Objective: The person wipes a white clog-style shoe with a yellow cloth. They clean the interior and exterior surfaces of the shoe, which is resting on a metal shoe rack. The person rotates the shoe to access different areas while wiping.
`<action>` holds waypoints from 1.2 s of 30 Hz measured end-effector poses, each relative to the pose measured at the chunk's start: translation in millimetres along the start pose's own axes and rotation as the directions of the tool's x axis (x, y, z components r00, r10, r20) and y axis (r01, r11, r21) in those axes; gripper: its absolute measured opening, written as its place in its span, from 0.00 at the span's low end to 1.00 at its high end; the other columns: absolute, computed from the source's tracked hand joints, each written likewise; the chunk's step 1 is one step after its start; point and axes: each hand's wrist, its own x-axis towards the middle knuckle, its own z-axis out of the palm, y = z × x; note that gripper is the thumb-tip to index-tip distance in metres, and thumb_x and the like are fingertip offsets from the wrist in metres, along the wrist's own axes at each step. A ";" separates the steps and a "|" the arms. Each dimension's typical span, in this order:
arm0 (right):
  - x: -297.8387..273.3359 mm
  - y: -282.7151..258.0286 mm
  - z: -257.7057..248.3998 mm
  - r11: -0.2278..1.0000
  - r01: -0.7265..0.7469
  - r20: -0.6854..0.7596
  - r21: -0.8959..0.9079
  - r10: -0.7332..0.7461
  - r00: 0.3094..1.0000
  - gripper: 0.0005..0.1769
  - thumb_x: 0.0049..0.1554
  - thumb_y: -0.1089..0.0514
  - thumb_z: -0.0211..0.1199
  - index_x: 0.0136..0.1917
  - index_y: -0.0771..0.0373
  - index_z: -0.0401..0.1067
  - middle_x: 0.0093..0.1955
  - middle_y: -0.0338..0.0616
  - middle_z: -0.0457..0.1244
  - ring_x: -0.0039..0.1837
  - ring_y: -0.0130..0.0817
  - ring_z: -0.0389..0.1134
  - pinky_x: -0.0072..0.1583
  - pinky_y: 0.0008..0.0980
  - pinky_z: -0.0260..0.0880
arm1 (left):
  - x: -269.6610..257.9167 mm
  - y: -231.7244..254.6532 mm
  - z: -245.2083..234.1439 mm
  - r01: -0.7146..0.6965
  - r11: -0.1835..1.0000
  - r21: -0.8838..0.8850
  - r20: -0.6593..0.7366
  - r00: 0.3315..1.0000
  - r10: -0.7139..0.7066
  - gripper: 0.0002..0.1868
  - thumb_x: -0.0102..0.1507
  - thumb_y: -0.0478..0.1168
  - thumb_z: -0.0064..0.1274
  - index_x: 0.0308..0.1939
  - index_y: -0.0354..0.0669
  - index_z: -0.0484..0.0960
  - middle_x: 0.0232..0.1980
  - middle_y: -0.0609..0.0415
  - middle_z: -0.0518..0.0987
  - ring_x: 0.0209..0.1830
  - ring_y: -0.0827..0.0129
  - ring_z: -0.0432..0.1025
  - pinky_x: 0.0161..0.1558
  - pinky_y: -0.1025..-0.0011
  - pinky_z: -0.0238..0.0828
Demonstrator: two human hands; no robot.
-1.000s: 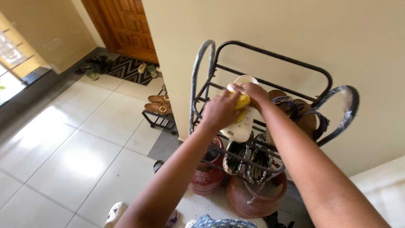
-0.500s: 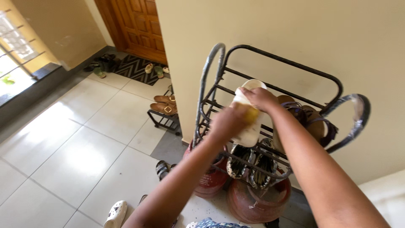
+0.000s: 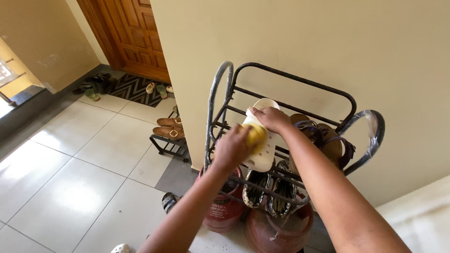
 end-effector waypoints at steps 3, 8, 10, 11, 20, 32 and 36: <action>6.5 7.3 1.2 1.000 0.002 -0.019 0.030 -0.001 1.000 0.42 0.57 0.20 0.41 0.49 0.54 0.80 0.46 0.50 0.72 0.50 0.45 0.74 0.56 0.44 0.70 | 7.1 -21.0 -12.9 0.140 0.989 -0.036 -0.029 0.990 -0.141 0.28 0.64 0.61 0.53 0.62 0.51 0.76 0.53 0.50 0.79 0.34 0.62 0.79 0.29 0.65 0.79; 4.4 6.4 2.4 0.999 -0.016 0.041 0.044 0.014 0.999 0.45 0.57 0.19 0.39 0.47 0.56 0.83 0.45 0.48 0.74 0.49 0.44 0.76 0.56 0.44 0.72 | 0.2 -9.2 -2.2 -0.163 0.986 0.024 0.072 0.984 0.161 0.28 0.64 0.61 0.54 0.59 0.48 0.77 0.52 0.42 0.77 0.38 0.61 0.79 0.28 0.67 0.81; 0.9 2.4 2.0 1.000 -0.001 -0.005 0.022 0.001 1.000 0.43 0.57 0.20 0.41 0.47 0.54 0.82 0.45 0.48 0.73 0.49 0.44 0.74 0.56 0.43 0.71 | 2.9 -14.4 1.1 -0.139 0.990 0.005 0.039 0.990 0.139 0.28 0.64 0.62 0.55 0.58 0.47 0.77 0.52 0.42 0.77 0.40 0.58 0.79 0.31 0.65 0.81; -1.0 0.6 2.2 1.000 0.006 -0.026 0.014 -0.006 1.000 0.43 0.56 0.20 0.41 0.47 0.54 0.82 0.45 0.48 0.72 0.49 0.44 0.73 0.56 0.42 0.71 | 9.8 -20.5 1.0 -0.050 0.999 0.013 0.047 0.998 0.049 0.28 0.64 0.61 0.55 0.58 0.46 0.77 0.54 0.42 0.77 0.40 0.57 0.79 0.30 0.64 0.81; -8.7 -6.9 -5.5 0.999 -0.006 0.033 0.044 0.004 0.999 0.42 0.57 0.21 0.39 0.44 0.54 0.81 0.38 0.47 0.72 0.42 0.41 0.74 0.51 0.42 0.72 | 18.1 -15.6 7.3 -0.174 0.956 0.234 0.188 0.973 0.131 0.28 0.59 0.55 0.53 0.62 0.54 0.73 0.60 0.45 0.75 0.45 0.56 0.79 0.32 0.67 0.82; 1.9 5.7 3.6 0.999 -0.021 0.090 -0.037 0.025 0.996 0.50 0.64 0.21 0.30 0.42 0.62 0.78 0.37 0.53 0.69 0.42 0.43 0.74 0.53 0.43 0.76 | 28.9 -24.2 8.4 0.156 0.987 0.045 0.250 0.954 -0.162 0.25 0.69 0.58 0.48 0.58 0.43 0.74 0.52 0.43 0.77 0.37 0.58 0.80 0.32 0.62 0.82; -3.2 -2.7 1.0 0.999 -0.027 -0.035 -0.029 0.026 0.999 0.45 0.57 0.20 0.35 0.44 0.56 0.79 0.40 0.49 0.71 0.46 0.44 0.73 0.55 0.46 0.71 | 44.2 -41.6 -4.7 0.313 0.945 0.092 0.125 0.938 -0.322 0.25 0.62 0.56 0.54 0.58 0.49 0.75 0.54 0.44 0.77 0.39 0.56 0.79 0.36 0.59 0.80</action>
